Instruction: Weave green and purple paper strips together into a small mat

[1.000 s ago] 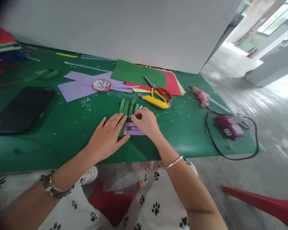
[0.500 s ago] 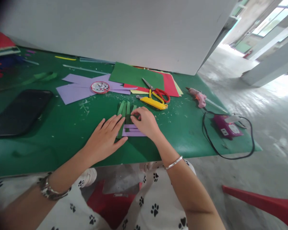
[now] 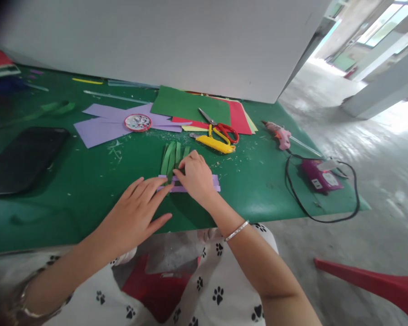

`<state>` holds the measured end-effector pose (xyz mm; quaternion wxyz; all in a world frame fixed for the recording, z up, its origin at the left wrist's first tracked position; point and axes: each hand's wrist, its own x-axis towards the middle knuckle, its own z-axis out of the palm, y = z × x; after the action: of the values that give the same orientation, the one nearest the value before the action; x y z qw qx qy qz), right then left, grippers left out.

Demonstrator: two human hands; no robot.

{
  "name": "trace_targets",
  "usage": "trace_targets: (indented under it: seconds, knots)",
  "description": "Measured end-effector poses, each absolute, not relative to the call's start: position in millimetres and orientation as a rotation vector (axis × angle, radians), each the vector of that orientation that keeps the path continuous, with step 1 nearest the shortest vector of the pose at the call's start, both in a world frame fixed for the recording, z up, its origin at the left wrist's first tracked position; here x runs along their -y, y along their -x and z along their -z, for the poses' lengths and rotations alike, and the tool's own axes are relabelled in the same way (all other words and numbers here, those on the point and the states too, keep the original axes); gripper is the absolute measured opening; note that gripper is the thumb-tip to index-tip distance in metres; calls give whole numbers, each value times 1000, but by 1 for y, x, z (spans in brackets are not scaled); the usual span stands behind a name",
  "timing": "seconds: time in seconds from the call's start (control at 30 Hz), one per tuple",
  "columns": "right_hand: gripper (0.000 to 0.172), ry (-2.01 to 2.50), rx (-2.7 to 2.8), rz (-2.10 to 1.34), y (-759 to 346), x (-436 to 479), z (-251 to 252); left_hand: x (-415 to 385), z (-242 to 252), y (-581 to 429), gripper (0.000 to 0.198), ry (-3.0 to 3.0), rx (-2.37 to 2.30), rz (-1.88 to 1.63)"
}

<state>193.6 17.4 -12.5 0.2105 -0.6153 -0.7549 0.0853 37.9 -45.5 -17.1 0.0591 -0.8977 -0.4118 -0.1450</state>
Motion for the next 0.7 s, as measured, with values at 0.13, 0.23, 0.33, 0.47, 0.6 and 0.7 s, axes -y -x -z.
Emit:
trace_targets:
  seconds: [0.13, 0.23, 0.33, 0.47, 0.6, 0.7]
  knots:
    - [12, 1703, 2097, -271, -194, -18, 10, 55, 18, -38, 45, 2834, 1129, 358]
    - [13, 1705, 2101, -288, -193, -17, 10, 57, 19, -39, 49, 2848, 1129, 334]
    - [11, 1668, 2108, -301, -194, -17, 10, 55, 20, -40, 53, 2852, 1150, 315]
    - [7, 1591, 2088, -311, -196, -18, 12, 54, 20, -40, 52, 2882, 1161, 289]
    - [32, 1535, 2126, -261, -194, -17, 14, 55, 19, -41, 50, 2887, 1173, 310]
    - [46, 1530, 2121, -323, -192, -16, 13, 55, 19, -40, 50, 2882, 1179, 322]
